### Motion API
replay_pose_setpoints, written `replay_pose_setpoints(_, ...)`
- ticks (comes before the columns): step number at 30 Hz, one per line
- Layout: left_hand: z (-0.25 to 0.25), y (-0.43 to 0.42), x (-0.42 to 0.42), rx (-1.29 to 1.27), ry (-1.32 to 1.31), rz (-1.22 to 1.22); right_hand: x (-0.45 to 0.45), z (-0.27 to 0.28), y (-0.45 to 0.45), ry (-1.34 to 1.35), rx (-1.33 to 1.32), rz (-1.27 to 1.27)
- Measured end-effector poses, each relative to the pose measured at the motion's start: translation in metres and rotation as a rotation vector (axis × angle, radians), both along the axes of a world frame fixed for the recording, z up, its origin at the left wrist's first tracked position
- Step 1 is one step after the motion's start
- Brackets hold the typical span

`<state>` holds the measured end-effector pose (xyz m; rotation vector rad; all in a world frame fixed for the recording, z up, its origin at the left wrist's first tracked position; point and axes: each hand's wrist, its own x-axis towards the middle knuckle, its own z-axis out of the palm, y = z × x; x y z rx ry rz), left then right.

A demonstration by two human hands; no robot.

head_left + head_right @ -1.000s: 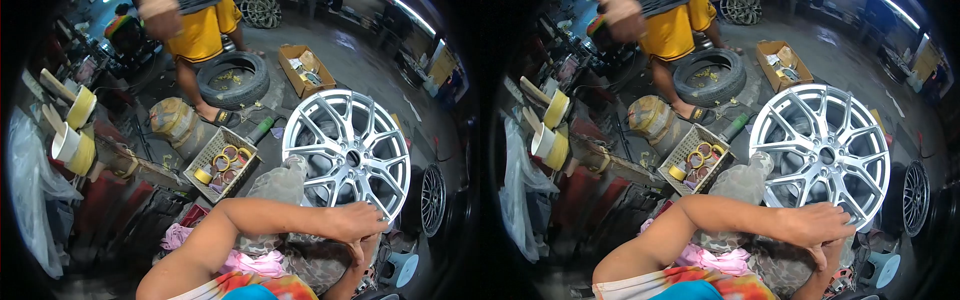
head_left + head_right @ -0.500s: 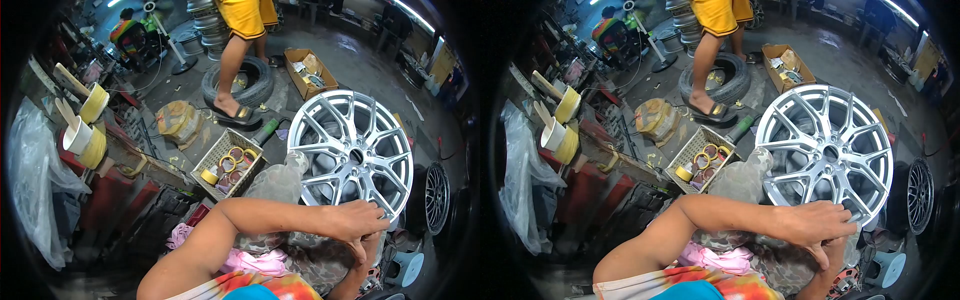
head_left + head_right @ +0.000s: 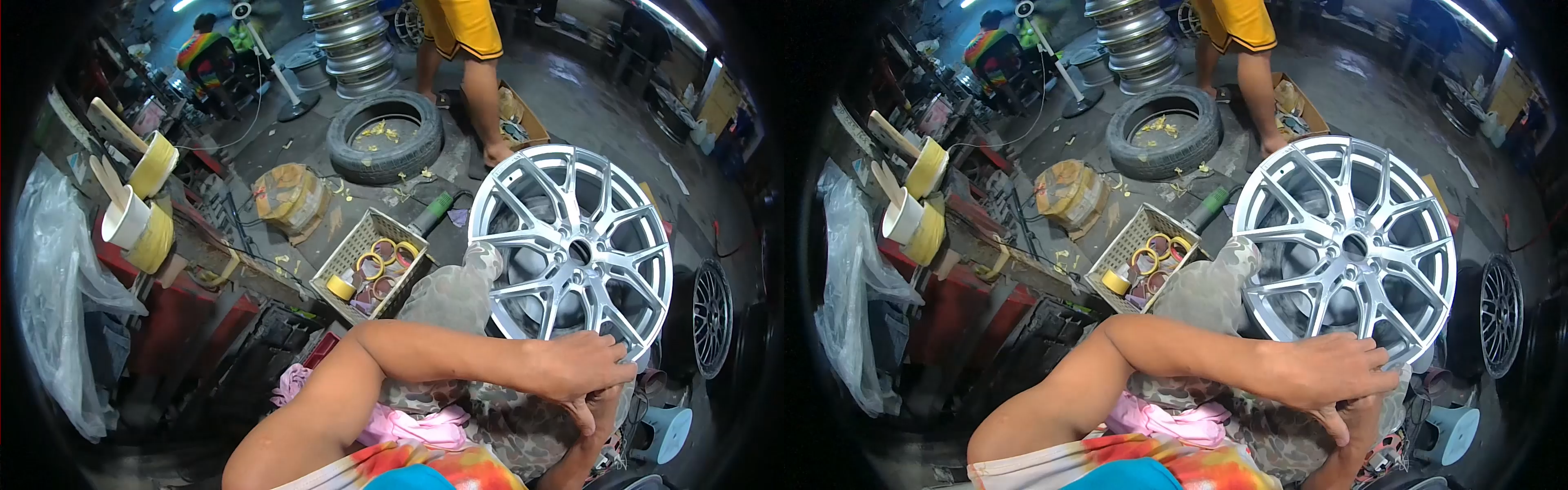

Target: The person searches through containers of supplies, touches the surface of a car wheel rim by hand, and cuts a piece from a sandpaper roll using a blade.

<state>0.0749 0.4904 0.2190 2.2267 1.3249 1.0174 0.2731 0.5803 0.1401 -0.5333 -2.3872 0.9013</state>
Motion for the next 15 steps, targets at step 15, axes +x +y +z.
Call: replay_pose_setpoints(15,0.025,-0.014,-0.007,0.12,-0.027,0.016,-0.01,0.046,-0.028,0.143,-0.039,-0.199)
